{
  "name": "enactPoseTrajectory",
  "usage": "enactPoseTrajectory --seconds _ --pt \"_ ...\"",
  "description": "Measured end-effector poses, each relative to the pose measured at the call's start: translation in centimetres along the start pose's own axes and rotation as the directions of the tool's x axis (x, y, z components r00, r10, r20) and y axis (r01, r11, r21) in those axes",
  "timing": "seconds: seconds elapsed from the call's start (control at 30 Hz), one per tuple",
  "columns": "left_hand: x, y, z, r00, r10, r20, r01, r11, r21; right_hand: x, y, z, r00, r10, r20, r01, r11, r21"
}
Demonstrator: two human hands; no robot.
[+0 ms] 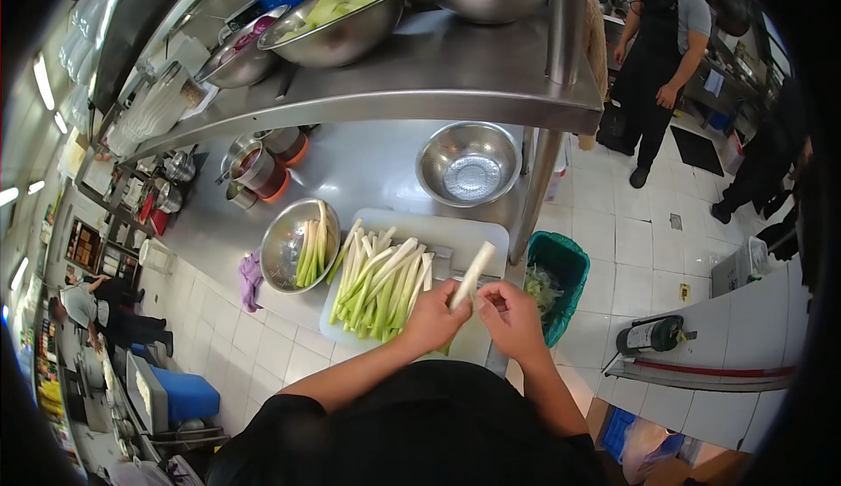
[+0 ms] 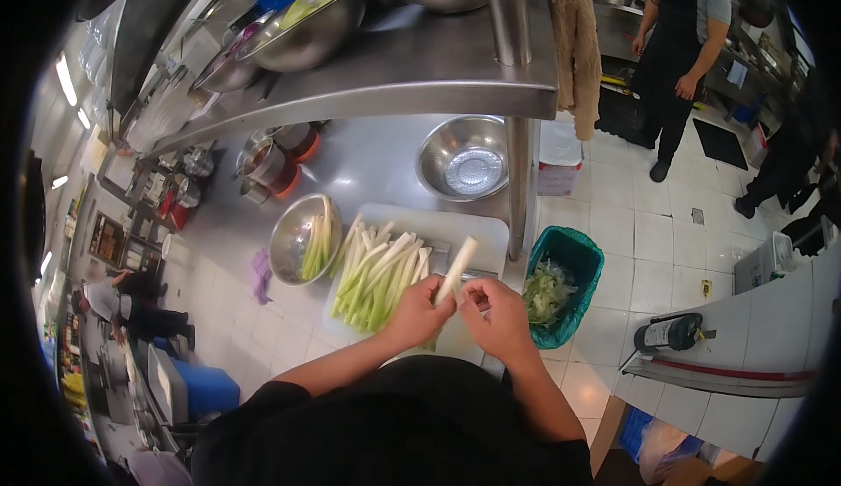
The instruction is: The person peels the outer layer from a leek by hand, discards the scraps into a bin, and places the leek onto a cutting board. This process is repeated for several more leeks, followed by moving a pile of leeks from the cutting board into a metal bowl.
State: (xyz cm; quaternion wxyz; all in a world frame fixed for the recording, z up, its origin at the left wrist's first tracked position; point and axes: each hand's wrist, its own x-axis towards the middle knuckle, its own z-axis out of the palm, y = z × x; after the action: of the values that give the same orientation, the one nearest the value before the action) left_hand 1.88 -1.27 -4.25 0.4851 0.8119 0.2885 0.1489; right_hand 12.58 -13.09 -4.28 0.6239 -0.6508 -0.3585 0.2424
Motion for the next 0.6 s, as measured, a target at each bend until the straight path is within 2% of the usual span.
enactPoseTrajectory --seconds 0.07,0.13,0.17,0.2,0.23,0.27,0.3,0.33,0.4,0.43,0.5,0.57,0.6 --pt "-0.3 0.2 0.3 0.994 0.106 0.038 -0.107 0.994 0.016 0.3 0.0 0.1 1.000 0.013 -0.013 -0.013 1.000 -0.023" --pt "-0.2 0.3 0.4 0.992 0.112 0.063 -0.115 0.992 0.052 0.6 -0.3 0.2 0.992 0.125 0.016 -0.117 0.959 -0.257" --pt "-0.2 0.3 0.4 0.991 0.111 0.075 -0.118 0.988 0.095 0.5 0.2 0.3 0.991 0.131 0.001 -0.126 0.956 -0.264" --pt "-0.1 0.3 0.6 0.989 0.116 0.086 -0.124 0.988 0.087 0.7 0.8 0.4 0.997 0.082 0.003 -0.080 0.979 -0.190" --pt "0.1 0.2 0.8 0.992 0.109 0.061 -0.108 0.994 -0.021 0.7 1.2 0.4 1.000 0.030 0.003 -0.029 0.993 -0.114" --pt "0.2 0.1 0.8 0.995 0.097 0.038 -0.091 0.988 -0.126 0.6 1.4 0.3 0.999 0.032 -0.007 -0.033 0.992 -0.118" --pt "0.1 0.5 0.3 0.991 -0.045 0.124 0.065 0.985 -0.160 0.7 1.0 0.2 0.999 0.004 -0.033 -0.007 0.996 -0.087" --pt "0.1 0.5 0.3 0.990 -0.044 0.131 0.065 0.985 -0.159 0.6 0.8 0.1 0.998 -0.022 -0.058 0.019 0.998 -0.055" --pt "0.2 0.5 0.3 0.988 -0.030 0.149 0.076 0.946 -0.315 0.7 1.7 0.4 0.996 -0.032 -0.083 0.028 0.999 -0.047" --pt "0.3 0.3 0.4 0.988 -0.026 0.153 0.074 0.946 -0.316 0.8 2.0 0.3 0.994 -0.046 -0.101 0.042 0.998 -0.040" --pt "0.4 -0.1 0.6 0.986 -0.009 0.165 0.077 0.909 -0.410 0.8 2.0 -0.1 0.991 -0.079 -0.106 0.069 0.993 -0.093" --pt "0.5 0.4 0.1 0.974 -0.032 0.223 0.115 0.920 -0.374 1.1 1.8 -0.4 0.988 -0.110 -0.104 0.095 0.985 -0.142" --pt "0.5 0.7 -0.2 0.958 -0.058 0.280 0.154 0.930 -0.335 1.2 1.8 -0.5 0.968 -0.212 -0.135 0.168 0.945 -0.281"
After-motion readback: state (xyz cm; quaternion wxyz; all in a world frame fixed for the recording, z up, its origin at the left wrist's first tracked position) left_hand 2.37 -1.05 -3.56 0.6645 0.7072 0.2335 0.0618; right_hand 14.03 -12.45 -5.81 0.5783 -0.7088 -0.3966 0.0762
